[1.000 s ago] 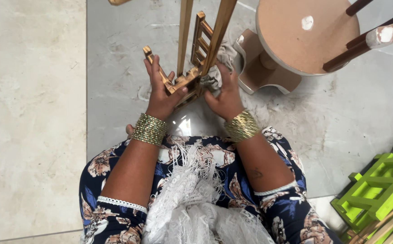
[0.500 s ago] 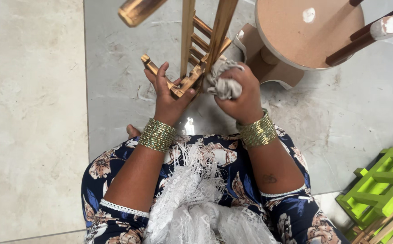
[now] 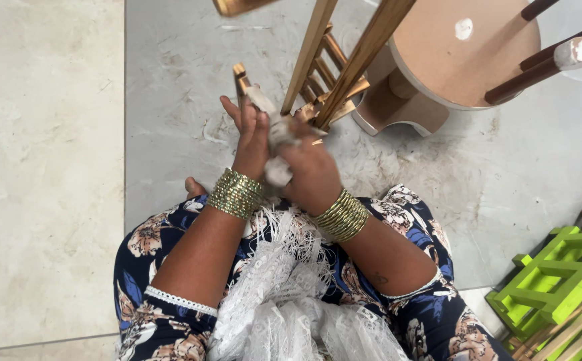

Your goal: The person sits on the floor and wipes a small wooden chair with a cloth. They rotate the chair to clean different sides and then place it on the floor among other miniature chairs.

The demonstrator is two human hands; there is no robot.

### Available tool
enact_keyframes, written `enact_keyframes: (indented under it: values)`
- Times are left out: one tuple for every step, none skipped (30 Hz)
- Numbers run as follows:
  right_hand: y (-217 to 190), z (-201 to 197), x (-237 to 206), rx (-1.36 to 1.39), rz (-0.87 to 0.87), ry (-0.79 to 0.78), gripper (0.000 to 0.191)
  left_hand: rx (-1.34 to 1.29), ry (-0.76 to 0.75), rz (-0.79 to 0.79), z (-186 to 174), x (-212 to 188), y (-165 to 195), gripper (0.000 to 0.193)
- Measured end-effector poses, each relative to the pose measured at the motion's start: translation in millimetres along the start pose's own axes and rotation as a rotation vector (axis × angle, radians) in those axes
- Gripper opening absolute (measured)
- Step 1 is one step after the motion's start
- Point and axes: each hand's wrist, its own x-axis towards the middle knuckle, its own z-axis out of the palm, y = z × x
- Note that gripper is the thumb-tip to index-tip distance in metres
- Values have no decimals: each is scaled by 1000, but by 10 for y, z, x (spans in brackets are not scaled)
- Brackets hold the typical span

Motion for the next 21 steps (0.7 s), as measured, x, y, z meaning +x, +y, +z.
enact_keyframes:
  values:
    - [-67,32,-32,-31,-34,3,32,56,-23,23,-9,5,26,67]
    - [-102,43,-41,-63,-70,8,34,111,-46,49,-25,25,52,64]
    - [-109,31,-36,-34,-43,-36,33,169,-69,77,-37,38,75,62]
    - [-100,-14,-33,-2,-16,-78,33,170,-52,69,-38,36,92,60]
    - [-80,-65,-13,31,10,-119,32,173,-34,62,-37,20,106,58]
    - [-33,-154,11,71,11,-203,33,175,-15,53,-34,9,119,55]
    - [37,-284,38,110,12,-288,34,170,7,32,-28,17,129,54]
    - [79,-389,62,147,11,-374,36,163,31,12,-16,22,135,53]
    - [81,-473,54,147,39,-260,44,155,56,-9,-7,23,134,53]
    - [80,-536,55,146,66,-149,53,220,72,33,4,23,127,48]
    - [72,-560,69,146,92,-39,61,285,90,75,19,19,110,44]
    - [44,-548,70,50,143,-22,58,351,107,117,27,19,89,39]
    - [12,-505,75,-45,194,-4,56,241,69,71,31,19,61,40]
    - [-6,-455,82,-141,245,13,53,131,32,25,39,20,26,41]
    - [-45,-331,93,-138,200,-12,59,21,-6,-19,42,19,-13,42]
    - [-81,-188,108,-135,154,-36,66,-54,-26,-4,43,23,-54,42]
    - [-84,-117,101,-132,107,-57,72,-128,-47,14,40,39,-94,41]
    - [-79,-73,77,-110,113,-77,72,-198,-70,32,26,61,-131,41]
    - [-77,-43,50,-86,117,-95,72,-194,-70,29,5,93,-162,41]
    - [-82,-23,23,-63,120,-117,73,-192,-68,25,-11,121,-190,40]
    - [-96,-15,-2,-50,102,-114,70,-193,-64,17,-22,131,-218,40]
